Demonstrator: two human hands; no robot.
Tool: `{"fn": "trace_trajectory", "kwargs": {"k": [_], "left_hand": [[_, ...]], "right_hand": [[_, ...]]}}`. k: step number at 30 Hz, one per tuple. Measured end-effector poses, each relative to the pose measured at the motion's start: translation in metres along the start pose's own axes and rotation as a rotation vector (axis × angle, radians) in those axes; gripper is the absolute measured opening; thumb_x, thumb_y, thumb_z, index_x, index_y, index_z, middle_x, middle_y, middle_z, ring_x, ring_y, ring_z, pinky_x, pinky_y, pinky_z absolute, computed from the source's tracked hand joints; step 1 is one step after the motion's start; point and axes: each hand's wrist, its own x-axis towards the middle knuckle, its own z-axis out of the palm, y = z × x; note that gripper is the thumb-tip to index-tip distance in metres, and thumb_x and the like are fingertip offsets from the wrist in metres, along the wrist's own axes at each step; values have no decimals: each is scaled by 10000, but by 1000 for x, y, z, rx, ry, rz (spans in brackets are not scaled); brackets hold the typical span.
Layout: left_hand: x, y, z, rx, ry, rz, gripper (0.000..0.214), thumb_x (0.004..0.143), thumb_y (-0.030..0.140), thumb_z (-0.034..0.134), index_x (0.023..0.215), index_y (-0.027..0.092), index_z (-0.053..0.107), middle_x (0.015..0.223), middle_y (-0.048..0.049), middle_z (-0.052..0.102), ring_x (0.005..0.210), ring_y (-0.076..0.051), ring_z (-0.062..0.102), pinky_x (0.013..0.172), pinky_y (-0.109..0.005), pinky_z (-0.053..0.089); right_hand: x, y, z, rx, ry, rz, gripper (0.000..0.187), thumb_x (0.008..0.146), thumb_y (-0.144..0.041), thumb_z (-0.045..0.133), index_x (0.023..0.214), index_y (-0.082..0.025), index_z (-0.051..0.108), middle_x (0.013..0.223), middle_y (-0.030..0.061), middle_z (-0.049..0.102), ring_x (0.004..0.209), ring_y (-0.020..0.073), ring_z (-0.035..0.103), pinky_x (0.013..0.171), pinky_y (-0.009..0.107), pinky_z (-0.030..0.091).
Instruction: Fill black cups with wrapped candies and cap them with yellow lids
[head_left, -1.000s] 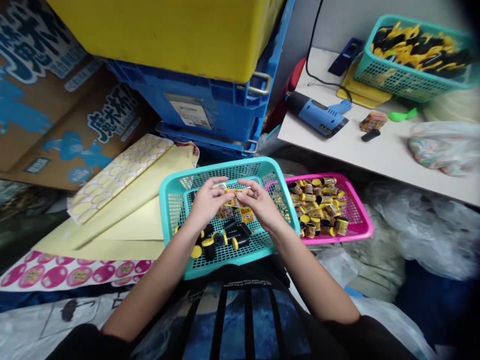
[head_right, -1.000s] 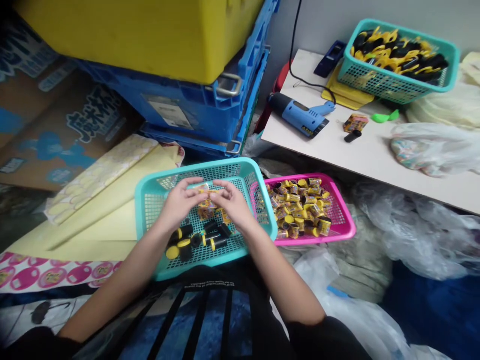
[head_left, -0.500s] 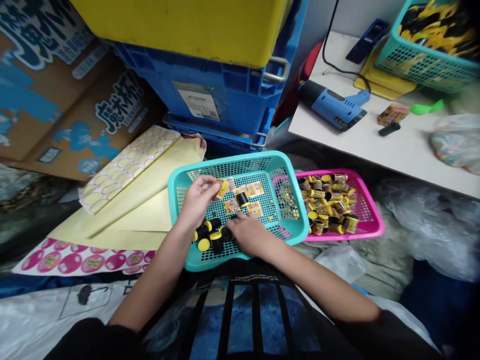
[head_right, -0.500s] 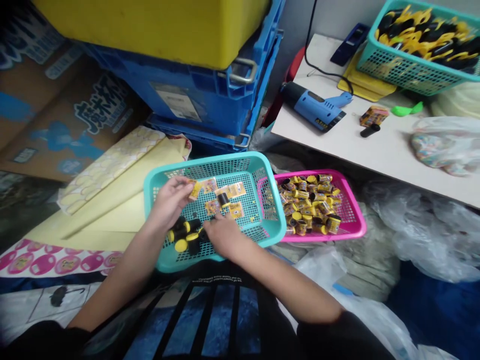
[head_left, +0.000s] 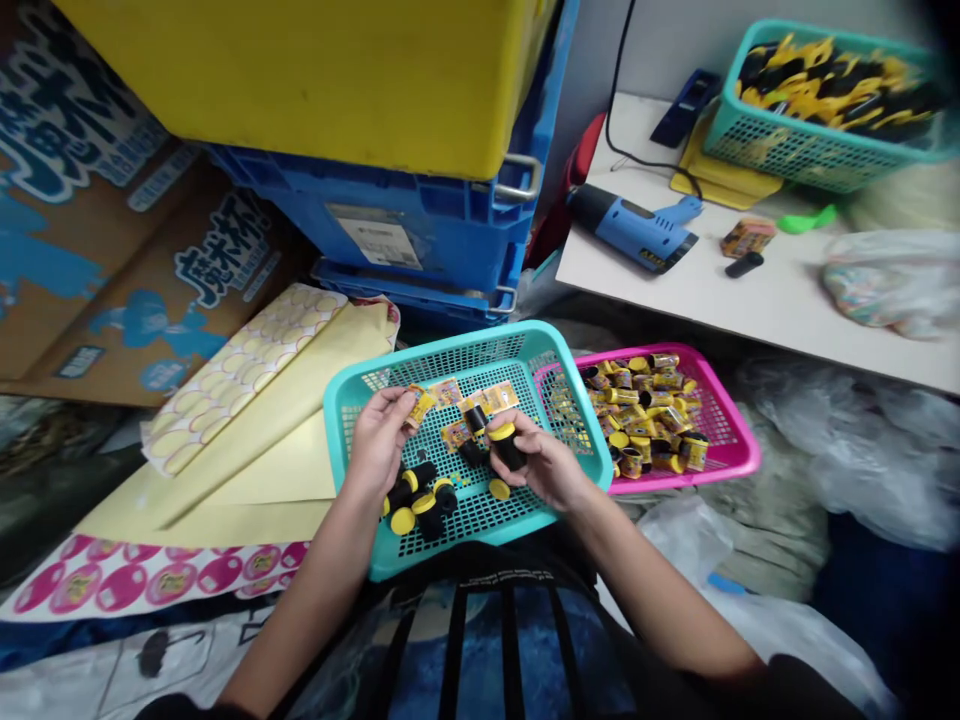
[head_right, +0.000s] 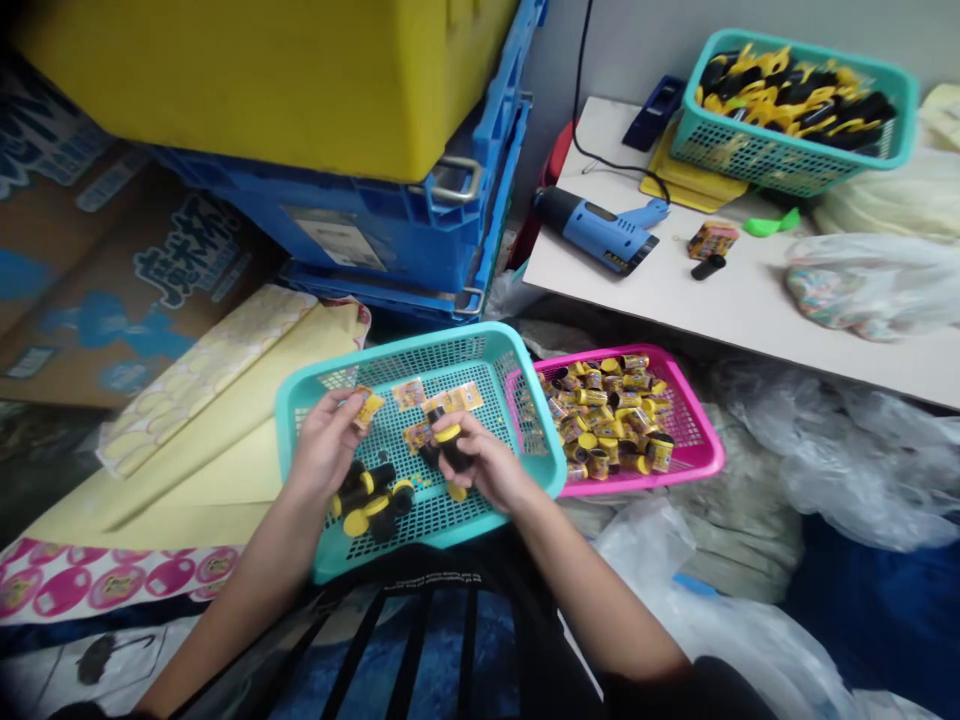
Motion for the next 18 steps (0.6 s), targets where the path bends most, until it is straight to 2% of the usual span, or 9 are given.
{"fn": "trace_trajectory", "kwargs": {"k": [2, 5, 9, 14, 18], "left_hand": [[1, -1, 2, 14, -7, -6, 317, 574, 276, 831, 781, 164, 619, 732, 17, 658, 530, -58, 540, 451, -149, 414], [1, -2, 1, 34, -14, -2, 321, 578, 280, 831, 792, 164, 622, 732, 24, 659, 516, -50, 536, 468, -149, 423], [1, -6, -3, 55, -9, -3, 301, 591, 280, 823, 789, 164, 629, 728, 28, 656, 530, -54, 541, 480, -153, 420], [1, -8, -2, 90, -32, -25, 299, 598, 285, 819, 802, 154, 644, 731, 20, 658, 549, -58, 543, 501, -161, 423], [3, -9, -1, 105, -38, -29, 297, 599, 287, 817, 801, 156, 643, 728, 21, 656, 536, -56, 532, 504, -167, 421]], "right_hand": [[3, 7, 2, 56, 82, -34, 309, 883, -433, 398, 1045, -209, 537, 785, 19, 575, 491, 89, 459, 416, 211, 252], [12, 16, 6, 20, 156, -82, 302, 872, -369, 454, 1129, -224, 513, 854, 5, 564, 476, 74, 466, 446, 226, 285], [21, 18, 8, 126, 143, -151, 362, 789, -277, 491, 1143, -260, 421, 883, -29, 533, 470, 83, 505, 497, 248, 348], [17, 10, 7, 109, 101, -111, 285, 821, -359, 463, 1042, -182, 499, 777, -4, 562, 473, 88, 474, 499, 242, 308], [12, 6, 4, 40, 147, -101, 323, 761, -247, 517, 1077, -179, 532, 665, -37, 549, 481, 87, 462, 523, 233, 337]]}}
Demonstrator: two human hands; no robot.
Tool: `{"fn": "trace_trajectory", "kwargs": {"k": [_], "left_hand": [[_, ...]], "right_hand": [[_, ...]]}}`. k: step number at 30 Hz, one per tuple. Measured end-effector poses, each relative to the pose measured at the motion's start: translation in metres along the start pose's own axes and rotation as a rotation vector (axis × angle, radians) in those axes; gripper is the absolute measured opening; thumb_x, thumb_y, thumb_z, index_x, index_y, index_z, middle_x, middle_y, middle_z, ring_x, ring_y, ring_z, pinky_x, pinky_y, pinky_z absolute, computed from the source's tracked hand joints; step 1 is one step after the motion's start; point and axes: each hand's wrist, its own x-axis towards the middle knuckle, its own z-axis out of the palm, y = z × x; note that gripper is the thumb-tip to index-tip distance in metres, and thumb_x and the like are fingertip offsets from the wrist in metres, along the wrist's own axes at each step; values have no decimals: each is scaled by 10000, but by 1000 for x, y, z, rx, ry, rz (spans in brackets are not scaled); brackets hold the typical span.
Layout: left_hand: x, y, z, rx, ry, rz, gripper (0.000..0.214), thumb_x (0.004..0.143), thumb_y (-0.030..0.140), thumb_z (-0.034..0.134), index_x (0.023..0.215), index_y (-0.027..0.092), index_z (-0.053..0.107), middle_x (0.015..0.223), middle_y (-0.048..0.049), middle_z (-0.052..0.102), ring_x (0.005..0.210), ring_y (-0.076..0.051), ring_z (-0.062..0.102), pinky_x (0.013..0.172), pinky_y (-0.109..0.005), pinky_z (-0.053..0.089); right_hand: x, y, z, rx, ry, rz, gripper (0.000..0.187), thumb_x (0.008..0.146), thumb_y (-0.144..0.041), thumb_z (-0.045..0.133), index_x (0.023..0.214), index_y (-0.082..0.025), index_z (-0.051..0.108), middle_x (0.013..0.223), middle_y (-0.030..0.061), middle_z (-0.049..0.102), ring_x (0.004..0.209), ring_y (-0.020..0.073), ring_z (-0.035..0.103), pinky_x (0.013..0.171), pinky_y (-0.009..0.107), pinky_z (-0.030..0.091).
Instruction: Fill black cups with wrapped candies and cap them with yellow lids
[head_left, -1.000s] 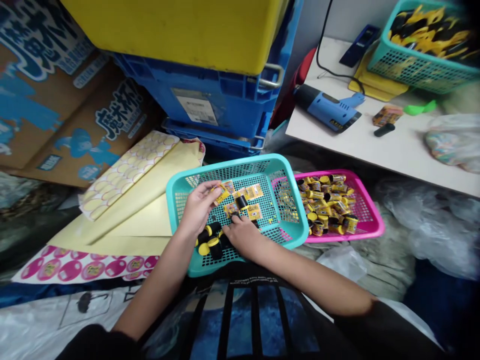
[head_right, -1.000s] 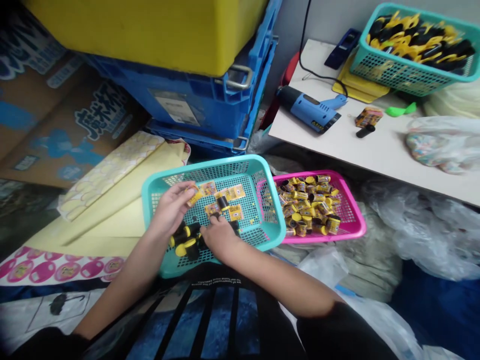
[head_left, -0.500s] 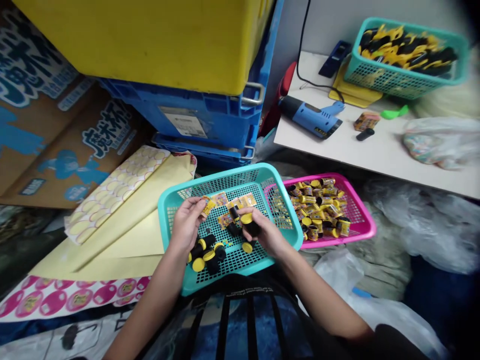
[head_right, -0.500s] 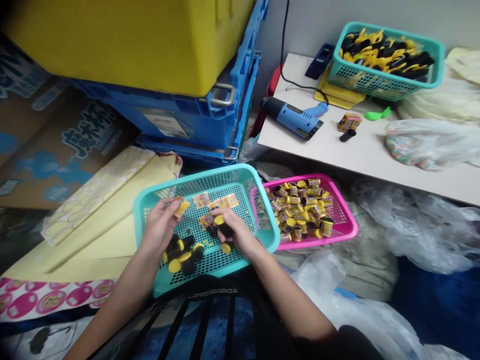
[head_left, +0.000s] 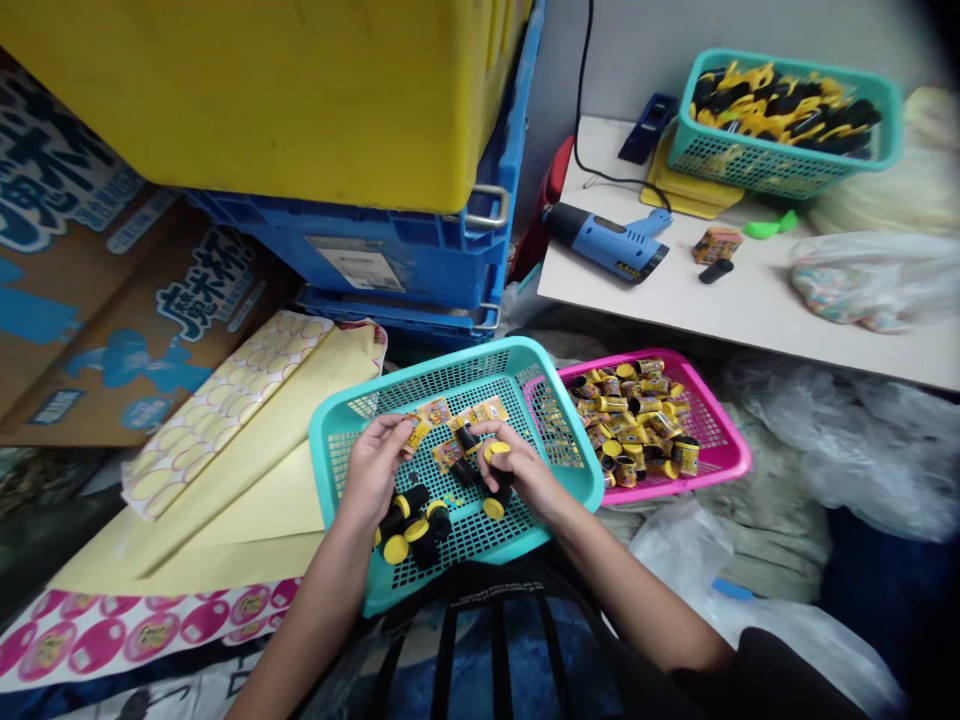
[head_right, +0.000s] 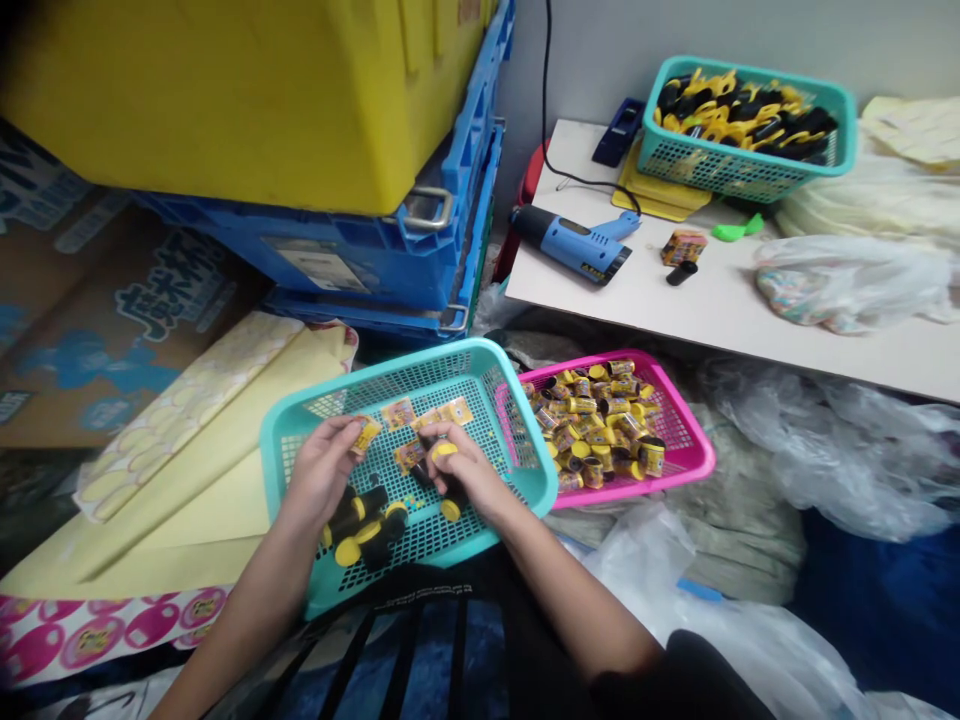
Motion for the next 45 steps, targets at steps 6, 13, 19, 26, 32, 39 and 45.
{"fn": "trace_trajectory", "kwargs": {"k": [6, 13, 19, 26, 32, 39, 45], "left_hand": [[0, 2, 2, 10, 11, -5, 303, 563, 300, 832, 767, 164, 654, 707, 23, 656, 542, -66, 533, 501, -172, 412], [-6, 4, 7, 124, 0, -38, 331, 515, 342, 852, 752, 148, 728, 750, -31, 720, 635, -109, 596, 555, -197, 457], [-18, 10, 20, 73, -36, -107, 339, 486, 363, 864, 728, 162, 739, 742, -48, 748, 693, -167, 669, 667, -279, 531], [-27, 17, 40, 115, -113, -96, 335, 495, 379, 861, 721, 157, 753, 727, -61, 747, 608, -153, 645, 533, -243, 510], [-26, 8, 44, 221, -134, -33, 336, 568, 413, 826, 779, 159, 768, 751, -60, 752, 554, -128, 618, 538, -238, 509], [-29, 5, 52, 246, -121, 52, 316, 633, 410, 787, 826, 160, 768, 856, -82, 759, 654, -176, 667, 600, -281, 552], [-33, 14, 63, 417, -160, 183, 216, 676, 374, 760, 809, 205, 775, 933, -80, 756, 957, -251, 671, 844, -356, 547]], "right_hand": [[0, -2, -4, -82, 85, -1, 513, 897, -466, 371, 1255, -122, 500, 480, -43, 537, 330, 93, 388, 384, 216, 258], [4, -6, -6, -59, 27, 7, 550, 905, -458, 368, 1375, -171, 359, 576, -39, 561, 434, 113, 470, 500, 249, 352], [5, -6, -4, 38, 94, -163, 363, 768, -218, 431, 1113, -191, 538, 682, -19, 542, 614, 151, 505, 663, 302, 396], [-8, -38, -2, 163, 85, -176, 342, 780, -337, 593, 1107, -244, 559, 916, 22, 584, 862, 182, 545, 802, 310, 422], [-11, -52, -4, 78, 145, -279, 332, 758, -325, 716, 1049, -236, 582, 1014, 33, 618, 938, 165, 584, 859, 308, 438], [-15, -43, -16, -90, 126, -233, 293, 759, -304, 713, 1010, -219, 588, 917, 20, 633, 819, 134, 602, 719, 261, 462], [-18, -51, -29, -351, 192, -264, 243, 733, -298, 713, 941, -189, 649, 835, 21, 641, 693, 127, 559, 667, 289, 465]]}}
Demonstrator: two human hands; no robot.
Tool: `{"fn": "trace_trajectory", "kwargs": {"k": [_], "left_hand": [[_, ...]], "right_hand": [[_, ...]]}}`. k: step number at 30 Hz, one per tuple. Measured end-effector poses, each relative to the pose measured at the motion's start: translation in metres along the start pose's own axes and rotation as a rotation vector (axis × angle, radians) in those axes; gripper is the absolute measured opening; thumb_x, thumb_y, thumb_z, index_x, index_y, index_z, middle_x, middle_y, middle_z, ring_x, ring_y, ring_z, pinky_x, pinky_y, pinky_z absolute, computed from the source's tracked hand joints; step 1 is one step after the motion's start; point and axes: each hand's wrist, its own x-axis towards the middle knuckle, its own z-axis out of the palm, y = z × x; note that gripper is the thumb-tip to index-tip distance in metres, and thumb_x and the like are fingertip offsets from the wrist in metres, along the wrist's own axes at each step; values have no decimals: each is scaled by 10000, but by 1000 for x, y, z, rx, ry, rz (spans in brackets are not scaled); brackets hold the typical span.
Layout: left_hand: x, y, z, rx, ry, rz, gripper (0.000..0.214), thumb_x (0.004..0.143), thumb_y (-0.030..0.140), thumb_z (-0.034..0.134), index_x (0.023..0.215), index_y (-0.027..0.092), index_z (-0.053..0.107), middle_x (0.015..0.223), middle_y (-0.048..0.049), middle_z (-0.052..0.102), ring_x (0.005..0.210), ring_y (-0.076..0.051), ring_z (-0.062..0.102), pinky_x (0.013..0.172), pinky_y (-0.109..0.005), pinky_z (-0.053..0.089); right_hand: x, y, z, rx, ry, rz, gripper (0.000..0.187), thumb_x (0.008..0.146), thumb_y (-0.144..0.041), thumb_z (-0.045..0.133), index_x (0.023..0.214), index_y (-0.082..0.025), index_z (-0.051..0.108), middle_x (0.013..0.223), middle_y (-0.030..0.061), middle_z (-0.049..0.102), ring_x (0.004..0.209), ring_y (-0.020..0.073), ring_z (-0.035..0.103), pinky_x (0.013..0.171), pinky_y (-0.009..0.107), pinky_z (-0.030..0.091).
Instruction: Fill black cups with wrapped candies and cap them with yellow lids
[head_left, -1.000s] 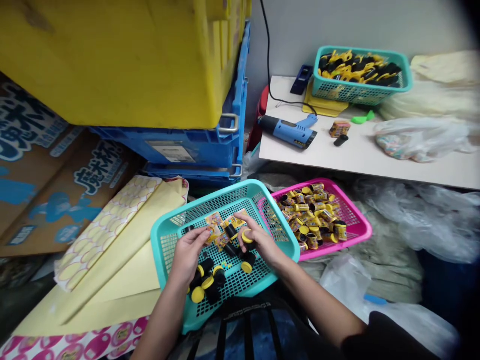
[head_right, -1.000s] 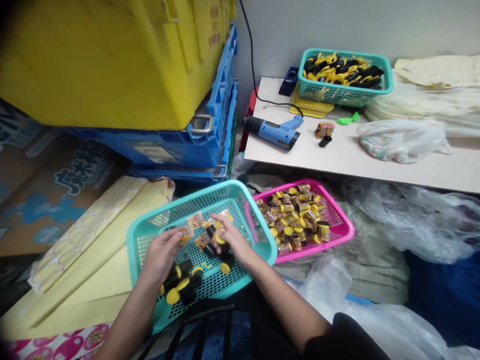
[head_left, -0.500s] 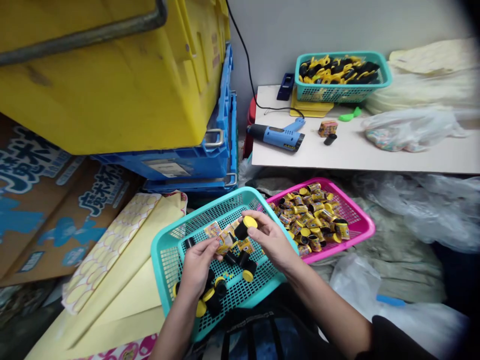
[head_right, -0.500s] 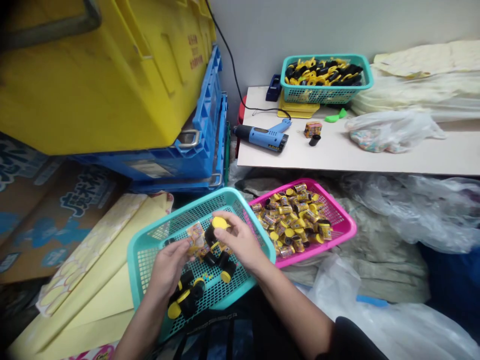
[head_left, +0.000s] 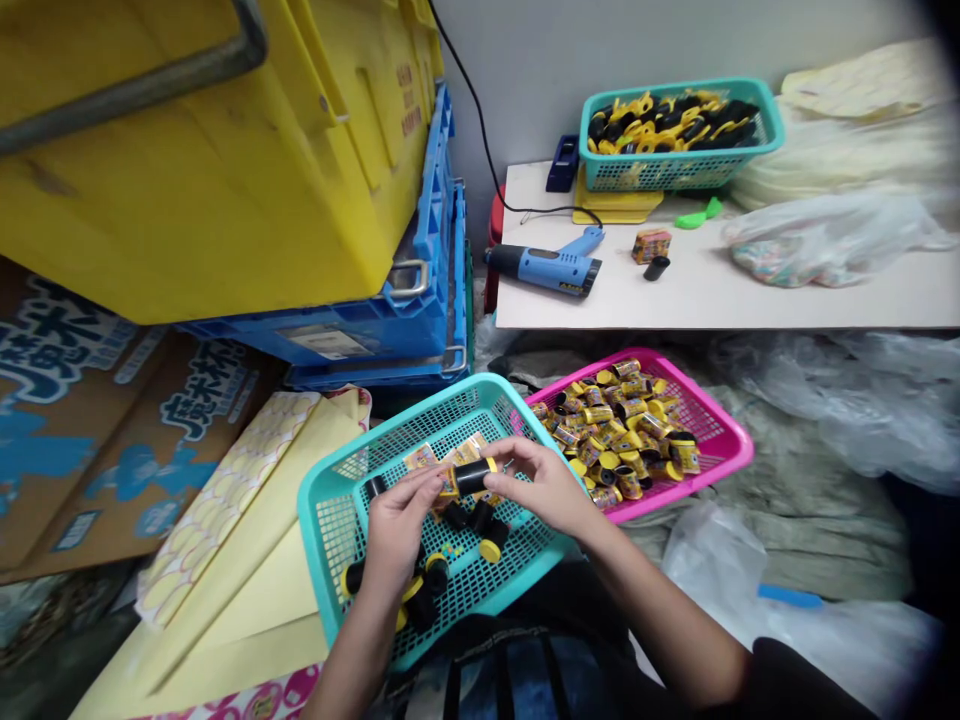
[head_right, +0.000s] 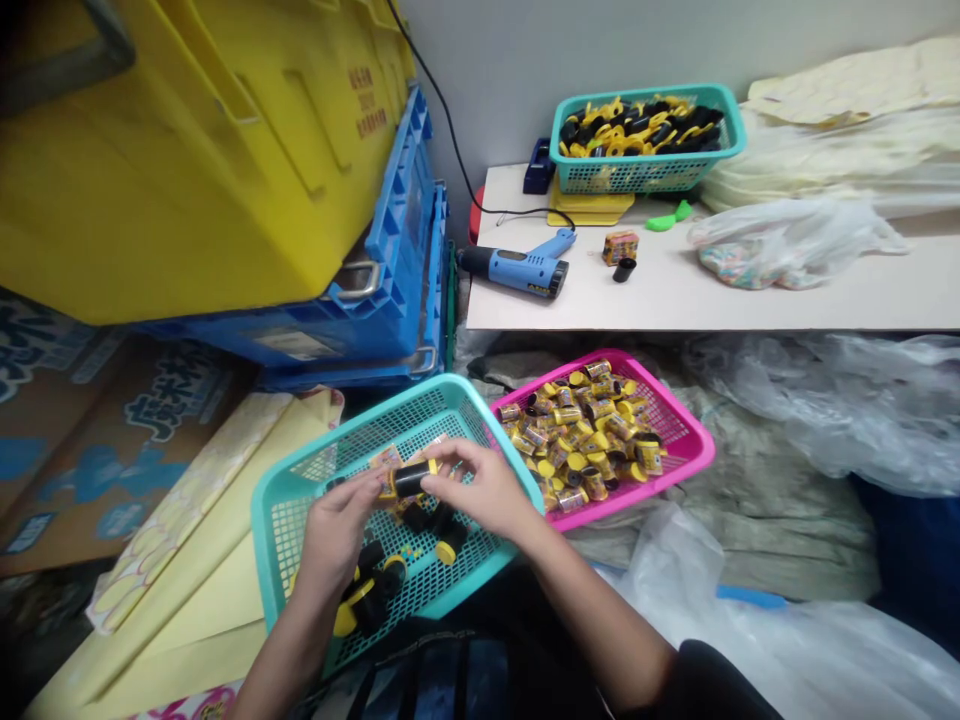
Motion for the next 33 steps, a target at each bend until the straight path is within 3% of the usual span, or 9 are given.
{"fn": "trace_trajectory", "kwargs": {"k": [2, 6, 12, 18, 26, 33], "left_hand": [[0, 3, 2, 36, -26, -2, 212, 679, 369, 757, 819, 212, 776, 950, -82, 754, 960, -254, 672, 815, -348, 562], [1, 9, 9, 25, -46, -81, 271, 644, 392, 776, 846, 210, 774, 974, -83, 749, 776, -224, 699, 644, -316, 596], [1, 18, 18, -24, -125, -186, 368, 573, 382, 827, 876, 182, 761, 1004, -97, 742, 714, -199, 701, 649, -315, 602], [1, 19, 21, -116, -138, -282, 452, 585, 377, 828, 976, 167, 740, 907, -100, 754, 712, -197, 715, 668, -281, 593], [4, 17, 24, -150, -106, -279, 395, 578, 383, 831, 909, 180, 760, 1060, -91, 728, 855, -206, 697, 737, -276, 589], [5, 23, 28, -99, -178, -202, 377, 737, 473, 694, 959, 174, 748, 1142, -105, 695, 1013, -259, 653, 745, -308, 589]], "right_hand": [[1, 0, -2, -7, -1, 19, 250, 723, -302, 717, 935, -186, 655, 789, 14, 640, 662, 124, 554, 644, 288, 469], [2, 4, -4, 4, 20, 14, 245, 721, -300, 715, 934, -190, 665, 813, 21, 653, 687, 134, 572, 661, 299, 491], [-1, 9, -5, 39, 16, -20, 268, 705, -279, 732, 950, -199, 662, 905, 36, 675, 724, 147, 608, 738, 345, 513], [-1, 7, -7, 150, 141, -14, 234, 697, -298, 734, 896, -201, 656, 813, 16, 641, 696, 135, 579, 669, 293, 496], [1, 12, -15, 224, 67, 24, 247, 706, -318, 728, 911, -201, 653, 812, 9, 608, 667, 113, 538, 605, 250, 453], [1, 16, -18, 368, 104, 89, 273, 707, -346, 740, 903, -190, 630, 793, 2, 610, 699, 115, 562, 648, 258, 462]]}}
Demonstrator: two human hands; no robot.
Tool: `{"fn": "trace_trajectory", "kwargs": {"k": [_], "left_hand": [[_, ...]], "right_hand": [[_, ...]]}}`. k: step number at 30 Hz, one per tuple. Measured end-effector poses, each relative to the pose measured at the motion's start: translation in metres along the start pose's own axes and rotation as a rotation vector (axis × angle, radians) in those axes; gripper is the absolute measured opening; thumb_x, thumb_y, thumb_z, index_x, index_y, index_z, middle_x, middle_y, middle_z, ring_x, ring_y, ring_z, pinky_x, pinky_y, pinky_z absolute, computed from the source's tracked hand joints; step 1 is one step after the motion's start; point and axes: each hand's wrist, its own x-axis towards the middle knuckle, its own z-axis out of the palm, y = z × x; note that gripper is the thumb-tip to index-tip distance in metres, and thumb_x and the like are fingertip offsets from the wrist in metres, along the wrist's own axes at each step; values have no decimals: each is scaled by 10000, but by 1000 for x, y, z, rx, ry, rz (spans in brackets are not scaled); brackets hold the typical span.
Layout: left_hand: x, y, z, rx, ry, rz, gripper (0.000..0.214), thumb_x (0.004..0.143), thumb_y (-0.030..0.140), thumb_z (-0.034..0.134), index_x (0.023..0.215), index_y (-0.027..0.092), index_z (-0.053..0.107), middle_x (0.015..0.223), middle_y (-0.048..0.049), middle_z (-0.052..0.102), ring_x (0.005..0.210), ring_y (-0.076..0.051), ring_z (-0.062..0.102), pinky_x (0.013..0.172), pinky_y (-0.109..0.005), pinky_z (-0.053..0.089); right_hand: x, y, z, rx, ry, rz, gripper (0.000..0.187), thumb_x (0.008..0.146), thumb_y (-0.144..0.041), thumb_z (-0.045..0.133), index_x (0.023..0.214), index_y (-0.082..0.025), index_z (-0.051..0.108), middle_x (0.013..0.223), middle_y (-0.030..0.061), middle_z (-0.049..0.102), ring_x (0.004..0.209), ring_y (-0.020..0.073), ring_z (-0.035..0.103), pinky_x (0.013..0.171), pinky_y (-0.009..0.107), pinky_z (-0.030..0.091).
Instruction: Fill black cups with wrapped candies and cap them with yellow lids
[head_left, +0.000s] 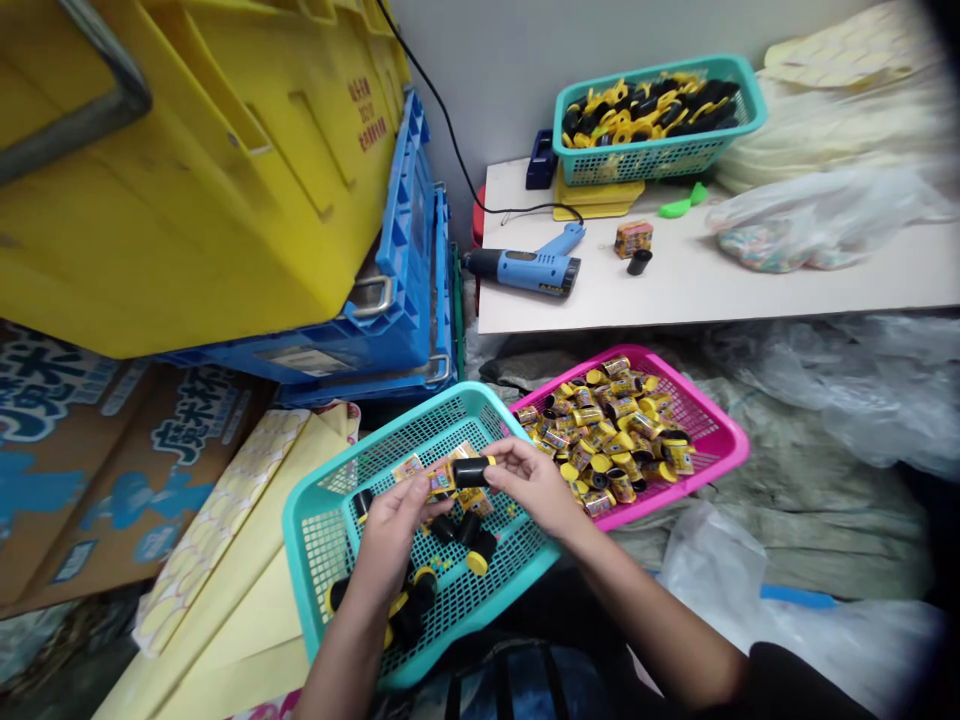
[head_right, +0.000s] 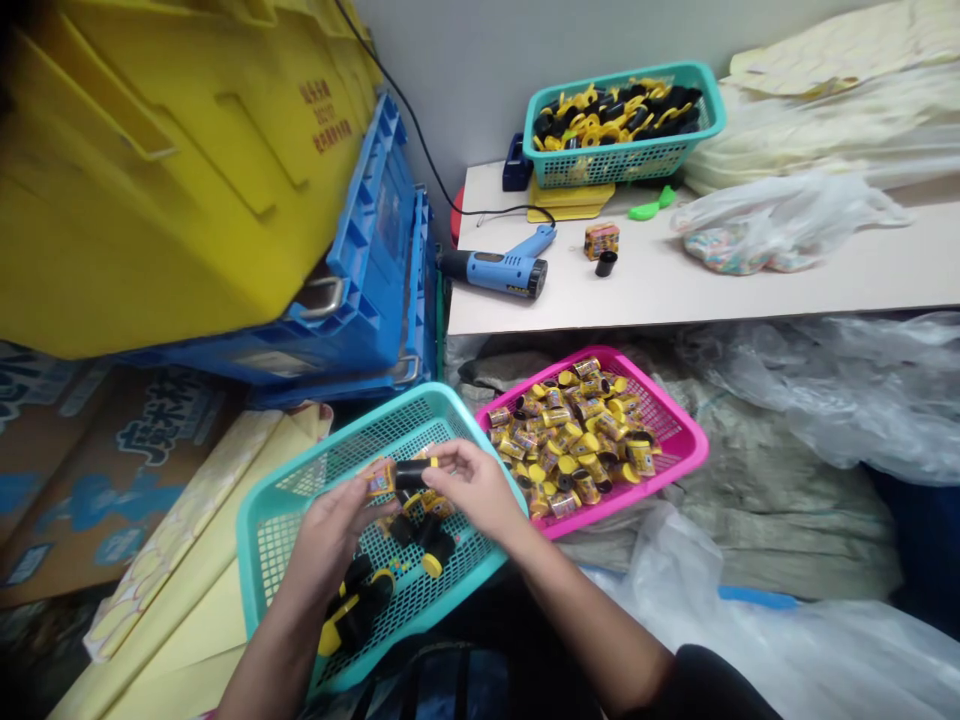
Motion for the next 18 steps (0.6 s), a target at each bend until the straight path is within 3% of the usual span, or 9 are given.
{"fn": "trace_trajectory", "kwargs": {"k": [5, 10, 15, 18], "left_hand": [[1, -2, 3, 85, -35, 66, 393, 787, 483, 636, 1055, 209, 721, 1242, -104, 642, 1115, -287, 601, 788, -336, 572], [0, 6, 8, 271, -58, 150, 369, 791, 470, 626, 1028, 210, 735, 1217, -111, 656, 1147, -290, 579, 861, -354, 540], [1, 13, 18, 332, -66, 100, 378, 644, 329, 772, 995, 197, 728, 1086, -90, 708, 796, -215, 686, 629, -308, 579], [1, 12, 23, 274, -87, 94, 329, 591, 241, 802, 904, 168, 732, 931, -68, 734, 743, -181, 683, 650, -278, 573]], "right_hand": [[0, -1, -1, 3, 8, 20, 297, 665, -359, 771, 843, -179, 615, 740, -19, 595, 663, 100, 548, 636, 250, 441], [0, 0, -8, 12, -72, 82, 324, 695, -410, 745, 845, -161, 604, 697, -17, 595, 598, 93, 536, 579, 240, 434], [-1, 4, -5, 31, -111, 10, 365, 644, -348, 798, 921, -182, 628, 806, -5, 607, 662, 105, 557, 653, 262, 463], [-2, 6, -1, 102, -110, -64, 356, 616, -379, 816, 875, -196, 656, 976, 32, 583, 834, 150, 579, 725, 277, 477]]}}
